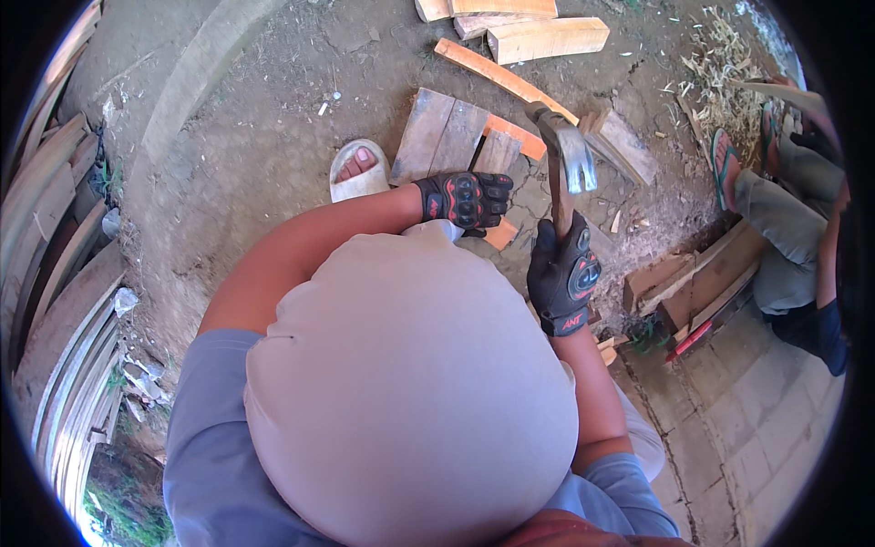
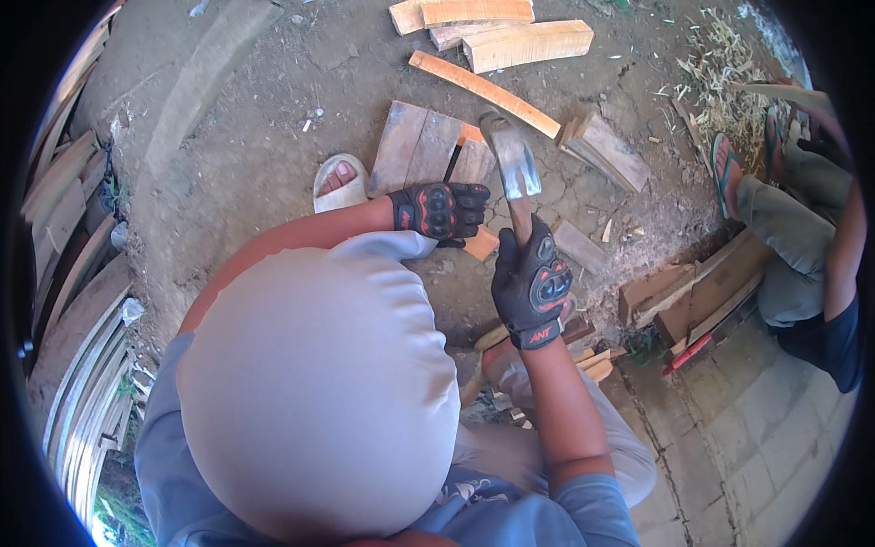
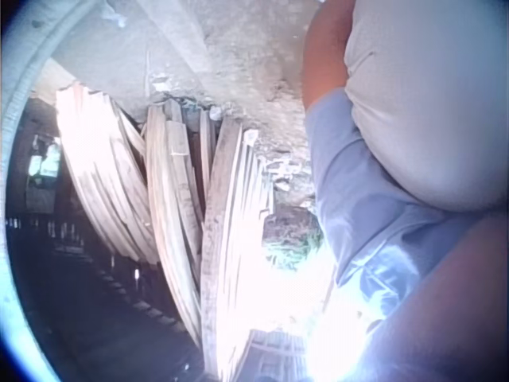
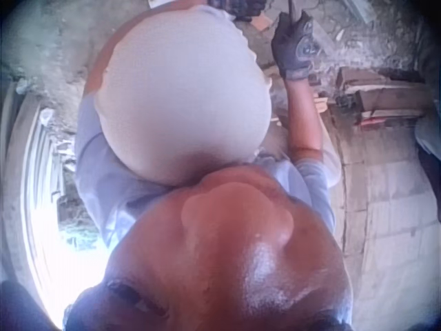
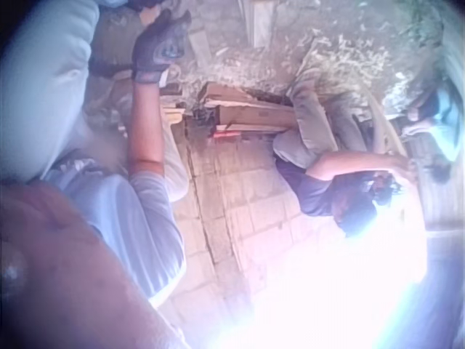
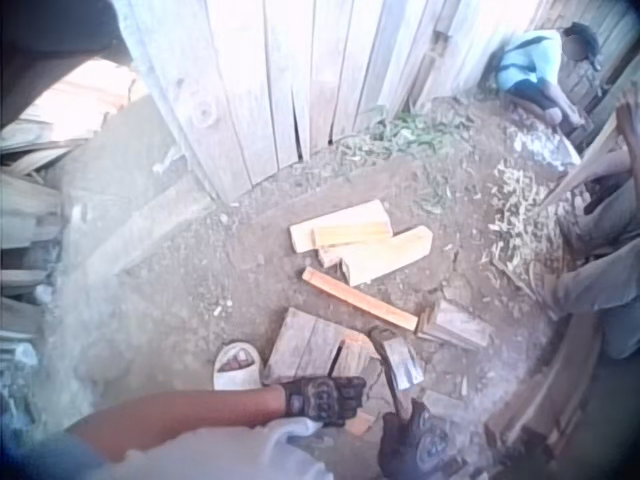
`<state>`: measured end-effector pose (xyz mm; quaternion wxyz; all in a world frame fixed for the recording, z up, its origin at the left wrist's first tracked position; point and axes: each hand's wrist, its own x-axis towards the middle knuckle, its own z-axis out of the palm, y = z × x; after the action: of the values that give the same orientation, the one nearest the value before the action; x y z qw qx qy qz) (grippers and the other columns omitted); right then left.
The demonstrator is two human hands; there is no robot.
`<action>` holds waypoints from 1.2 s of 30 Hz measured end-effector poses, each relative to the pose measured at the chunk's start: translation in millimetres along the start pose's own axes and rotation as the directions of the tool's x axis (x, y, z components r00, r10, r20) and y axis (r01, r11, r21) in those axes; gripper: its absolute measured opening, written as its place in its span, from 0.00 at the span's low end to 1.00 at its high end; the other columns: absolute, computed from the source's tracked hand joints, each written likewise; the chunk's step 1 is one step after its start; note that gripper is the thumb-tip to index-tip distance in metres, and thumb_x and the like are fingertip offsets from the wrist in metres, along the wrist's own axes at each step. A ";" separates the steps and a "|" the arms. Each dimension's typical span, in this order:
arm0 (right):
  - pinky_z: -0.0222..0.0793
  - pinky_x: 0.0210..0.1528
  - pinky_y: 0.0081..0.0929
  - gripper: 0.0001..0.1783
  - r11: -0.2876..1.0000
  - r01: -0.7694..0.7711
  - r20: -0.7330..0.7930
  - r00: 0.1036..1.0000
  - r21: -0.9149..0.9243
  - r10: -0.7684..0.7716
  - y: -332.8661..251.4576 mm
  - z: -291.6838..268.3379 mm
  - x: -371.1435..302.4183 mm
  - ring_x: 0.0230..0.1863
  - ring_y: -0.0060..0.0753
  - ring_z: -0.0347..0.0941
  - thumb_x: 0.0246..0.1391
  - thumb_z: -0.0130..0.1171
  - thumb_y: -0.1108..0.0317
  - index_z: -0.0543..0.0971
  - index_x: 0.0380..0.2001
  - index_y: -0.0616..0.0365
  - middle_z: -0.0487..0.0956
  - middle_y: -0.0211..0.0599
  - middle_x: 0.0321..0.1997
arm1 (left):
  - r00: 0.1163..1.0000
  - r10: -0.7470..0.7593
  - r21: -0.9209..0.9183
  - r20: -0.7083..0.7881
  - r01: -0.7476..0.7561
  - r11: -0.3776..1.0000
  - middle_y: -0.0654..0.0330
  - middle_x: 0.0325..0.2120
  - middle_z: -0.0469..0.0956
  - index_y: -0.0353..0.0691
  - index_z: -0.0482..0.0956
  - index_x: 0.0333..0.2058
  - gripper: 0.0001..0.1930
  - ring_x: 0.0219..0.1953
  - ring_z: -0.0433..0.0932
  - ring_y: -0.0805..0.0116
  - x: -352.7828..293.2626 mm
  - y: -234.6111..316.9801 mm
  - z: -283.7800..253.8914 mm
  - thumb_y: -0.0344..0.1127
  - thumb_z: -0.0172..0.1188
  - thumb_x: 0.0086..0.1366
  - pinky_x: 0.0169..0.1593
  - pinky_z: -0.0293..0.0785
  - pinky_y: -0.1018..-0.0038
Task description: The person sits on the ground and uses a hammer to split small pieces of wood placed on a wooden block. They repeatedly position the wood, strike it with the hammer, and adjust the pieces.
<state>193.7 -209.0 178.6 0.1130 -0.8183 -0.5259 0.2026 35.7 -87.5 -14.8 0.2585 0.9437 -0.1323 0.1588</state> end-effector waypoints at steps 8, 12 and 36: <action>0.76 0.34 0.52 0.16 0.997 -0.001 0.175 0.984 -0.078 0.015 7.1 7.5 -1.3 0.32 0.61 0.83 0.69 0.61 0.62 0.76 0.54 0.57 0.85 0.53 0.34 | 0.999 -0.024 0.016 -0.032 0.025 1.000 0.61 0.41 0.81 0.48 0.81 0.33 0.12 0.54 0.78 0.57 -2.5 -1.4 10.4 0.49 0.65 0.61 0.73 0.66 0.56; 0.76 0.34 0.53 0.16 1.000 0.017 0.061 0.998 -0.005 -0.016 -2.0 0.1 1.8 0.32 0.60 0.84 0.70 0.60 0.61 0.77 0.54 0.57 0.85 0.53 0.35 | 0.998 0.017 0.045 -0.058 -0.015 0.999 0.60 0.41 0.81 0.48 0.82 0.32 0.13 0.54 0.78 0.57 -1.0 0.7 -2.7 0.51 0.66 0.59 0.73 0.65 0.56; 0.78 0.30 0.35 0.26 0.598 -0.577 0.277 0.807 0.556 0.522 12.0 80.0 80.7 0.27 0.32 0.83 0.53 0.76 0.53 0.80 0.43 0.63 0.84 0.40 0.30 | 0.990 -0.092 0.096 0.109 0.082 0.992 0.61 0.51 0.82 0.51 0.85 0.37 0.12 0.63 0.75 0.55 6.5 2.6 -14.5 0.50 0.65 0.62 0.75 0.64 0.55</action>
<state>196.8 -143.2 85.3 0.2830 -0.8469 -0.1565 0.4220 37.4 -83.0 0.6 0.2140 0.9668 -0.0980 0.0992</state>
